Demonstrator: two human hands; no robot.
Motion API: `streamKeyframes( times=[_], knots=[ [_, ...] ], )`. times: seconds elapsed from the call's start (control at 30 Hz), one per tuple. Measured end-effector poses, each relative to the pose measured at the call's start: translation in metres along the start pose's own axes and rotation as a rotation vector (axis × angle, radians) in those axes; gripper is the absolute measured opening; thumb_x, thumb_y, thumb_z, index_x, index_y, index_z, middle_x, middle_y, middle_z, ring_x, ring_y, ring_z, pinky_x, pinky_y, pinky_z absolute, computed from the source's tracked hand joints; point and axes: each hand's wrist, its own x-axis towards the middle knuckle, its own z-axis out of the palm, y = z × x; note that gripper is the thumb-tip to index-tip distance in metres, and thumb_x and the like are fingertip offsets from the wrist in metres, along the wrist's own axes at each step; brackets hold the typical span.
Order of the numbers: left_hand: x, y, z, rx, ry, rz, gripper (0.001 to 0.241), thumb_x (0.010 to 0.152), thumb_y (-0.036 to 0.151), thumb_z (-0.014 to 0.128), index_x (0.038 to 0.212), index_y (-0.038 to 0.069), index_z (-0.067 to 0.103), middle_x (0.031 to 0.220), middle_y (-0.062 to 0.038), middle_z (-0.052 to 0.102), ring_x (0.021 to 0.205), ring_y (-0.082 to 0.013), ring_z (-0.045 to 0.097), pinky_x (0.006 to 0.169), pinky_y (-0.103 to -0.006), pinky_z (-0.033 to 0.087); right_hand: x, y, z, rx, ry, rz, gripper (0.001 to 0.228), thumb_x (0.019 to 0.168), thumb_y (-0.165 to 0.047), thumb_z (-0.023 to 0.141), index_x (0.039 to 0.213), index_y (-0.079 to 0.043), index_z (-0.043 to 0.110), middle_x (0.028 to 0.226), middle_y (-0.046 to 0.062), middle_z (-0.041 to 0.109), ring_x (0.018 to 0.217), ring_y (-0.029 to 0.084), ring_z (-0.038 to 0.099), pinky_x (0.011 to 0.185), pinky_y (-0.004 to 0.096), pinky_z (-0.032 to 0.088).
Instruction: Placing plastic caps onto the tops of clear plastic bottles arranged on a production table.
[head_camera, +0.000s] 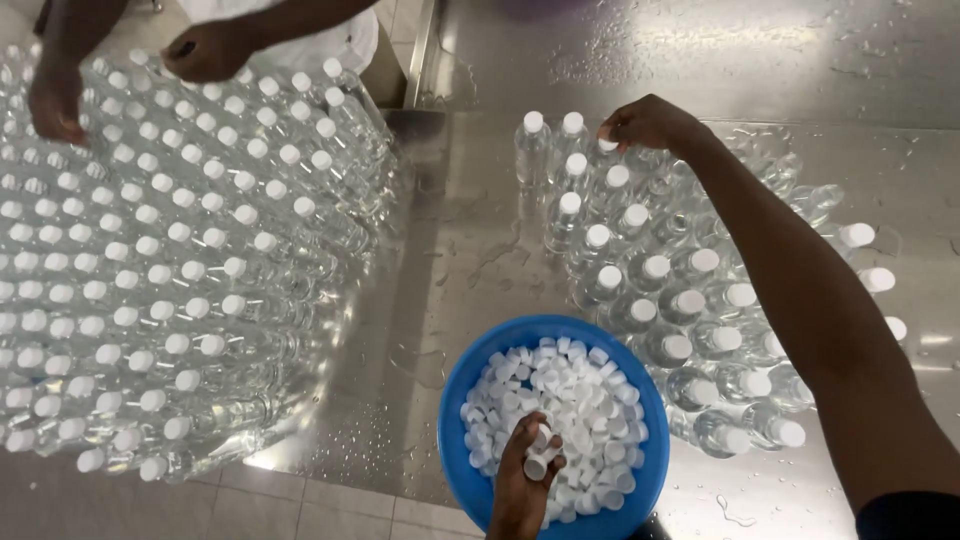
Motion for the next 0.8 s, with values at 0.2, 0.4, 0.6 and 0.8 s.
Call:
streamKeyframes(
  times=[0.2,0.4,0.6,0.8],
  knots=[
    [-0.039,0.016,0.04,0.145,0.057,-0.027,0.046,0.096,0.035,0.077,0.133,0.01,0.068,0.122,-0.009,0.058,0.1,-0.0254,0.06,0.076,-0.0387,0.045,-0.015,-0.007,0.002,-0.258,0.02,0.008,0.037,0.114,-0.053,0.055,0.136,-0.031,0.075,0.111,-0.005,0.084,0.114,0.022,0.07,0.102,0.051,0.027],
    [0.019,-0.011,0.005,-0.03,-0.198,0.036,0.037,0.104,0.038,0.068,0.129,0.012,0.063,0.111,-0.008,0.064,0.081,-0.0158,0.056,0.058,-0.0279,0.039,-0.141,-0.039,0.061,-0.168,0.402,-0.597,0.028,0.109,-0.02,0.063,0.134,-0.008,0.068,0.136,0.017,0.07,0.129,0.036,0.061,0.116,0.06,0.041],
    [0.097,-0.049,-0.017,-0.25,-0.374,0.062,0.029,0.102,0.034,0.071,0.125,0.016,0.069,0.114,-0.008,0.072,0.079,-0.0081,0.057,0.054,-0.0229,0.042,-0.33,-0.035,0.164,0.104,-0.143,-0.704,0.049,0.097,-0.049,0.078,0.133,-0.016,0.075,0.129,0.009,0.066,0.128,0.029,0.059,0.105,0.044,0.053],
    [0.022,-0.034,0.053,0.02,-0.484,0.047,0.049,0.104,0.047,0.061,0.138,0.012,0.063,0.114,-0.004,0.057,0.085,-0.0097,0.054,0.091,-0.0311,0.046,-0.377,-0.049,0.144,0.121,-0.146,-0.427,0.042,0.107,-0.045,0.061,0.141,-0.022,0.067,0.132,0.0,0.071,0.123,0.022,0.064,0.096,0.043,0.059]
  ],
)
